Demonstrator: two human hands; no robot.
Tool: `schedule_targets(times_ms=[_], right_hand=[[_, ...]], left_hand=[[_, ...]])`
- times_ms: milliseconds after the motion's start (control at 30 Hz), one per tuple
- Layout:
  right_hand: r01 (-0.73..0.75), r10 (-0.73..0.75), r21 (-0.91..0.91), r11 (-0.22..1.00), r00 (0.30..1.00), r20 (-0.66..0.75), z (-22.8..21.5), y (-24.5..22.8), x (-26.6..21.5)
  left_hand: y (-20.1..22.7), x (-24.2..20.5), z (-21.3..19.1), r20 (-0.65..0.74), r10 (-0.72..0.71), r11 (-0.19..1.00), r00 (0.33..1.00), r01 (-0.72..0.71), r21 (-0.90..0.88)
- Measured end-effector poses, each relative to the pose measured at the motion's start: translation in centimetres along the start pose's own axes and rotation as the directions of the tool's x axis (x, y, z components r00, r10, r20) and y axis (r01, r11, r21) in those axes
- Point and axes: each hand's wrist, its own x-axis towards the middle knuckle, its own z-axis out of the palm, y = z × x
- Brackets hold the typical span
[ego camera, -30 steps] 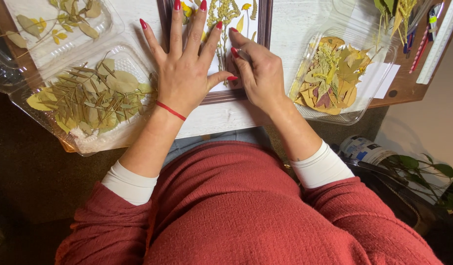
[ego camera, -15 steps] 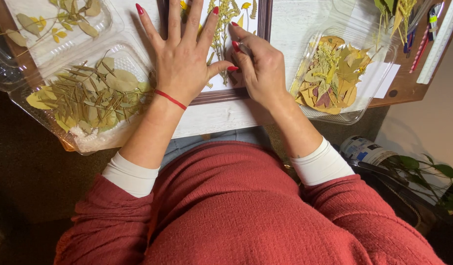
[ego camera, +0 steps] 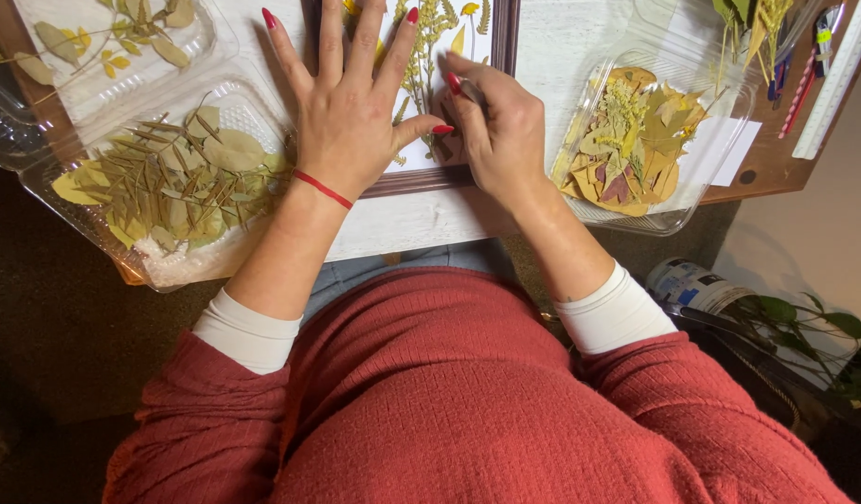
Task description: The person is arranging and gluing dried plant specimens (leaves and flowers) into a picture frame.
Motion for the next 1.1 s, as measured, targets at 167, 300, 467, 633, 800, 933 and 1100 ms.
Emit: schedule_targets(times_ms=[167,300,467,633,800,933,1100], right_hand=[[-0.137,0.134,-0.054,0.989,0.989,-0.058,-0.7,-0.7,-2.0],[-0.267,0.27,-0.061,0.962,0.962,0.048,-0.9,-1.0,-3.4],[-0.272,0.274,-0.035,0.962,0.958,0.08,-0.3,-1.8,-3.6],[-0.27,0.27,-0.019,0.963,0.958,0.095,0.2,-1.8,-3.8],[-0.271,0.273,-0.038,0.962,0.956,0.106,0.2,-1.5,-3.9],[-0.266,0.266,-0.019,0.964,0.957,0.116,-0.1,-1.4,-4.2],[-0.053,0.052,0.018,0.998,0.998,0.041,-0.6,3.2,-7.9]], left_hand=[[-0.5,0.0,-0.6,-0.016,0.022,1.0,1.0,-0.022,0.004],[-0.8,0.0,-0.1,-0.028,0.045,0.998,0.999,-0.044,0.044],[-0.6,0.0,-0.1,-0.024,0.048,0.997,0.999,-0.047,0.06],[-0.7,-0.2,0.0,-0.017,0.043,0.997,0.999,-0.041,0.061],[-0.7,-0.2,0.0,-0.024,0.041,0.998,0.999,-0.04,0.058],[-0.6,-0.3,-0.5,-0.017,0.036,0.997,0.999,-0.034,0.064],[0.2,-0.8,-4.2,-0.043,0.022,0.994,0.999,-0.026,-0.105]])
